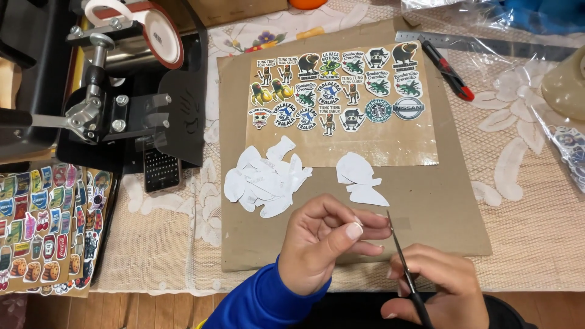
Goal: Peeling the backing off stickers and trimming them with scissors in preparation for application.
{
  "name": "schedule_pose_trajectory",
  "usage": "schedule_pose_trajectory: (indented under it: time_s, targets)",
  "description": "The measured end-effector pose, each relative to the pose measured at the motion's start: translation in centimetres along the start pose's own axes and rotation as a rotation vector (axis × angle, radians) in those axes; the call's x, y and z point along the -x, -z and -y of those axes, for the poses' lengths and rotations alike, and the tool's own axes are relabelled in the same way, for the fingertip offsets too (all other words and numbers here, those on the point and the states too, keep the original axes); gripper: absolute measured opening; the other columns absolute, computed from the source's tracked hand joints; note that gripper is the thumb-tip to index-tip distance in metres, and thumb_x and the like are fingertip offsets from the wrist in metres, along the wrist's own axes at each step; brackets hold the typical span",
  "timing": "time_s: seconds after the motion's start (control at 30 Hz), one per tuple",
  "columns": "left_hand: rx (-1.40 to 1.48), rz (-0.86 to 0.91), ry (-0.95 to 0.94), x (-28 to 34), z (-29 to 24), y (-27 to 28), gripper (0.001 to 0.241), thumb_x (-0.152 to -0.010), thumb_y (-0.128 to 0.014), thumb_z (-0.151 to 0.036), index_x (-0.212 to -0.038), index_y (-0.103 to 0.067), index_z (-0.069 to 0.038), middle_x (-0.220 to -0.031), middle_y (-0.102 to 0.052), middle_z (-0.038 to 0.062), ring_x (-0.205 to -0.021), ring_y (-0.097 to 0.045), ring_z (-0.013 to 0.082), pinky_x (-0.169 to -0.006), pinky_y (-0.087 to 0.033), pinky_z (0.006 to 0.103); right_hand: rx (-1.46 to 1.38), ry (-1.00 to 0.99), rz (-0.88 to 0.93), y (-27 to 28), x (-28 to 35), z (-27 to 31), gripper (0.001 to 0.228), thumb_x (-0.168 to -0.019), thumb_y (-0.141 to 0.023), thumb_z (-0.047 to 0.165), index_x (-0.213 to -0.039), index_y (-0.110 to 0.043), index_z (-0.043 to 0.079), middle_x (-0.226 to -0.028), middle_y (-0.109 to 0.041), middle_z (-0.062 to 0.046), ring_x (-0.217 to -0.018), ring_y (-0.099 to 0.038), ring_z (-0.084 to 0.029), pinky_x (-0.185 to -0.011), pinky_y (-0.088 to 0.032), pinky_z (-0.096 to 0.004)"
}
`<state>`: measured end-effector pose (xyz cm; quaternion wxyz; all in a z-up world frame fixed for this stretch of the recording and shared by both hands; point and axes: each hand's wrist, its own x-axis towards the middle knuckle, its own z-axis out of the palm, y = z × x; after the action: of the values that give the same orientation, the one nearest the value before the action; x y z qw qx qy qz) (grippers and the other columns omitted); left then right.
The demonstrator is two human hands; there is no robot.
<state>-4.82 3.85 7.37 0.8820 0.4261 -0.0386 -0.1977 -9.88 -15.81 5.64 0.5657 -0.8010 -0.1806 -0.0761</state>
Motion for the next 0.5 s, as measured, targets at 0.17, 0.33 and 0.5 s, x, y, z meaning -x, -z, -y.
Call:
schedule_pose_trajectory:
  time_s: [0.17,0.33,0.5]
  targets:
    - [0.001,-0.018,0.001,-0.05,0.16,-0.02,0.014,-0.094,-0.067,-0.013,-0.094,-0.057,-0.003,-0.109,-0.069,0.034,-0.097,-0.073,0.0436,-0.074,-0.066,0.0423,-0.009,-0.027,-0.016,-0.32,0.38,-0.6,0.041,-0.056,-0.091,0.039,-0.075,-0.067,0.012,-0.07,-0.067,0.006,-0.048,-0.056,-0.002,-0.051,-0.049,-0.016]
    - [0.001,-0.034,0.014,-0.13,0.11,-0.18,0.014,-0.093,-0.067,-0.013,-0.093,-0.057,-0.003,-0.108,-0.069,0.034,-0.095,-0.073,0.0427,-0.073,-0.066,0.0418,-0.013,-0.03,-0.007,-0.18,0.56,-0.91,0.041,-0.056,-0.092,0.037,-0.078,-0.068,0.011,-0.073,-0.068,0.005,-0.048,-0.057,-0.002,-0.05,-0.05,-0.016]
    - [0.0,-0.049,0.037,-0.16,0.05,-0.33,0.015,-0.093,-0.068,-0.012,-0.092,-0.057,-0.002,-0.105,-0.069,0.034,-0.094,-0.074,0.0428,-0.072,-0.066,0.0413,0.035,-0.022,-0.025,-0.1,0.33,-0.79,0.04,-0.058,-0.089,0.042,-0.077,-0.069,0.013,-0.068,-0.066,0.006,-0.05,-0.058,-0.002,-0.051,-0.048,-0.016]
